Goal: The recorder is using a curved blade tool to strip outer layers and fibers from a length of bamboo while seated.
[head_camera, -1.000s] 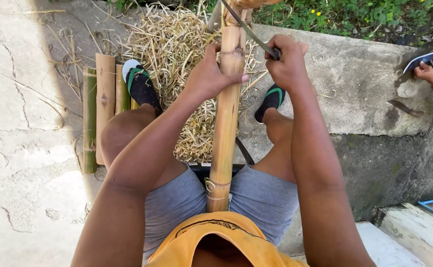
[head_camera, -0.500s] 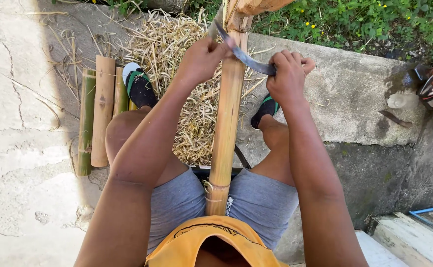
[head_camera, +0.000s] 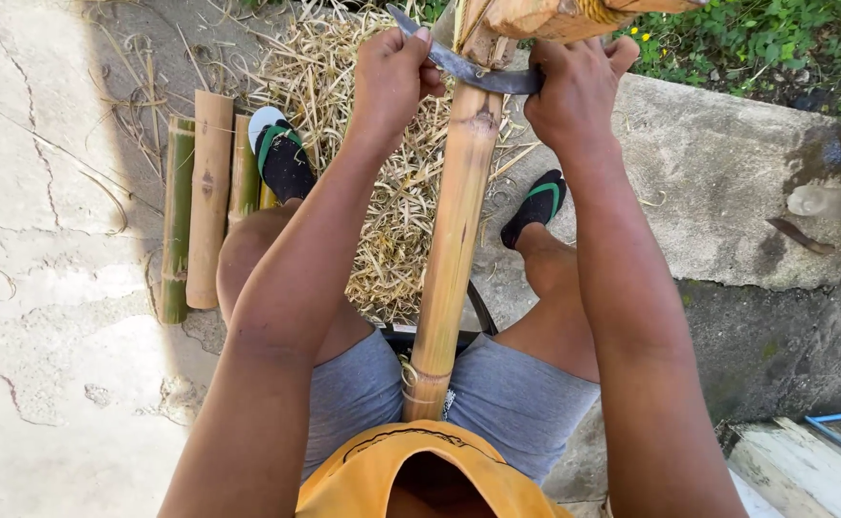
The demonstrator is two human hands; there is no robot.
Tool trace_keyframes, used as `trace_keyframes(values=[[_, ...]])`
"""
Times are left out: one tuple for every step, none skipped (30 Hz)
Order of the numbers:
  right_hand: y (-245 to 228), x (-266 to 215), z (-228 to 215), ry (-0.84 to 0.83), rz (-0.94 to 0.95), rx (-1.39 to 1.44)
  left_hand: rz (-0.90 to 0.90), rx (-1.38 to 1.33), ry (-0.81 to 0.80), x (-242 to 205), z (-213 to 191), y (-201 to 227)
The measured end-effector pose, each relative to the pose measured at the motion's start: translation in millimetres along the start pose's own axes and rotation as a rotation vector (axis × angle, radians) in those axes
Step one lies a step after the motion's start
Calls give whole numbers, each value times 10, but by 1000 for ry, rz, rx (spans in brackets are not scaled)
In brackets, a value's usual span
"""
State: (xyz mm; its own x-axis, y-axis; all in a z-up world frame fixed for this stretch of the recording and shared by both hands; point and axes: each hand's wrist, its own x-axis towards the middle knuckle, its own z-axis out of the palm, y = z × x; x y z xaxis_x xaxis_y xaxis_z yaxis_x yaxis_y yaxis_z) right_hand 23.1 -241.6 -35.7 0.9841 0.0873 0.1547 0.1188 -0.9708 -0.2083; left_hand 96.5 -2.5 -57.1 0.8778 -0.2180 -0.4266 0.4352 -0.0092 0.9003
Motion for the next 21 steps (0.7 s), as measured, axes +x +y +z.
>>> trace_keyframes(values=[[-1,-1,-19,3,-8,30,30,-76,0,8,16,-10],[-8,-5,-42,6,-15,60,59,-152,1,8,30,-18],[-48,-30,-106,15,-18,51,70,-156,-5,-33,35,38],[-90,-55,-167,3,4,73,19,-114,-5,-74,38,92],[-157,-94,-206,-15,29,104,-40,-67,-3,-132,14,133],[-192,-129,-207,-12,30,103,-38,-66,-4,-149,-11,169],[-247,-217,-208,-30,60,117,-36,-7,-26,-214,-40,174],[-303,-307,-208,-48,91,131,-35,52,-47,-280,-70,178],[-310,-345,-192,-46,93,127,-33,51,-52,-292,-70,140],[-320,-379,-181,-38,96,120,-50,52,-77,-304,-71,107],[-328,-384,-163,-28,93,116,-64,53,-95,-305,-84,88],[-307,-337,-146,-25,90,116,-60,53,-93,-291,-71,116],[-297,-318,-127,-25,94,113,-56,30,-84,-295,-58,127],[-288,-300,-104,-24,98,110,-51,8,-75,-297,-48,135],[-243,-205,-84,-27,97,108,-53,5,-74,-244,-23,145],[-200,-112,-65,-11,86,99,-13,22,-41,-193,0,156],[-159,-21,-50,3,73,90,26,38,-6,-151,25,168],[-146,-14,-63,-1,70,89,24,34,-3,-110,42,83],[-125,16,-77,-10,58,96,43,-23,12,-43,62,16],[-104,46,-93,-20,46,102,62,-80,26,24,83,-49],[-123,-47,-165,-23,49,98,59,-83,23,-45,64,27]])
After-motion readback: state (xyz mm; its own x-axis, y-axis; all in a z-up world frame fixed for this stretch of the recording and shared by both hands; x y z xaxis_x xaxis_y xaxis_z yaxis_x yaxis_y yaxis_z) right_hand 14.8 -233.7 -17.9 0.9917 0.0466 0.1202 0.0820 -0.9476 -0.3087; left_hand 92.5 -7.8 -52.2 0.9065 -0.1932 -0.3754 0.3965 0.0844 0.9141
